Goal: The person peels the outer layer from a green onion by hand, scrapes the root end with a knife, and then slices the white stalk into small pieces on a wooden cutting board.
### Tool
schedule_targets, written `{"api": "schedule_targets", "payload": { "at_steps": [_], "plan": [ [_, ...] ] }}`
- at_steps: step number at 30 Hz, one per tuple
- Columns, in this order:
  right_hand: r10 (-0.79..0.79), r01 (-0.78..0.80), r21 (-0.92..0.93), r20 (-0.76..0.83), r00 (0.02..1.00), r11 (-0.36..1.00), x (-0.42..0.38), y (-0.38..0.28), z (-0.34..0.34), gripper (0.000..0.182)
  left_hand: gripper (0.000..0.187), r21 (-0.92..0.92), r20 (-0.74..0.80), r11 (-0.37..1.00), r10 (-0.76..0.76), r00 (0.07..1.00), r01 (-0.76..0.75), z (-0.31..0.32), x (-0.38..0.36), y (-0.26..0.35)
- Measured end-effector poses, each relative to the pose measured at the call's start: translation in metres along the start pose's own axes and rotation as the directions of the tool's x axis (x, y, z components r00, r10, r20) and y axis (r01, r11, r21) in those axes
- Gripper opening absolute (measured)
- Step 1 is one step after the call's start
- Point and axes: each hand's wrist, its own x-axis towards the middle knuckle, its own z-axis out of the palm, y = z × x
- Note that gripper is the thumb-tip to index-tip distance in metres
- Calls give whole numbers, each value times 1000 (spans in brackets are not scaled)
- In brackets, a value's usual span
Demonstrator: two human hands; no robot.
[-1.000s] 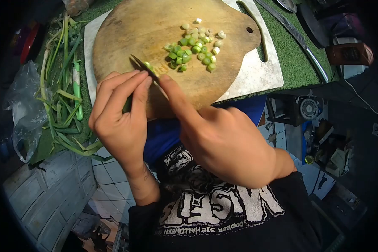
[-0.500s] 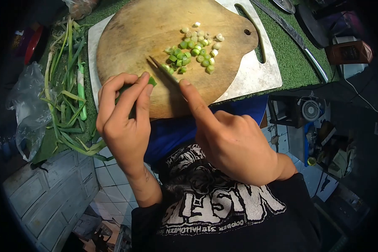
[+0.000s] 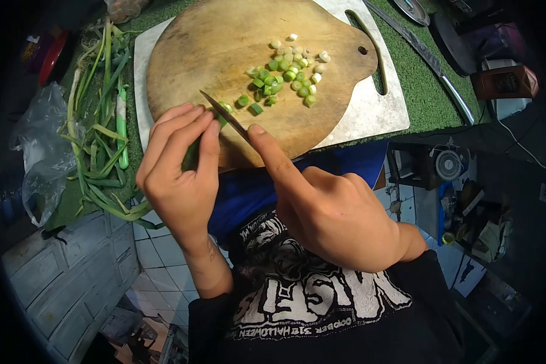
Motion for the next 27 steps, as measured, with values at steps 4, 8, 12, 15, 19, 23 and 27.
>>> {"api": "schedule_targets", "payload": {
  "at_steps": [4, 8, 12, 15, 19, 23, 27],
  "plan": [
    [8, -6, -57, 24, 1000, 998, 0, -4, 5, 84, 14, 6, -9, 1000, -6, 1000, 6, 1, 0, 1],
    [42, -40, -188, 6, 999, 981, 12, -19, 10, 84, 13, -5, -9, 1000, -3, 1000, 3, 2, 2, 0],
    [37, -40, -305, -15, 999, 952, 22, -24, 14, 81, 13, 17, -37, 1000, 3, 999, -3, 4, 0, 2],
    [28, -15, -276, 42, 999, 961, 13, -22, 1, 82, 14, 13, -32, 999, -30, 999, 31, 1, 0, 3],
    [64, -35, -198, 140, 988, 979, 0, -15, -10, 86, 15, 148, -9, 989, -15, 1000, 16, 1, -2, 4],
    [76, -59, -136, 123, 990, 989, 7, -15, -6, 87, 17, 98, 3, 995, 33, 999, -33, -1, -3, -3],
    [83, -72, -87, 125, 989, 994, 15, -15, -4, 87, 16, 96, 53, 993, 61, 997, -66, -5, -2, 0]
  ]
}}
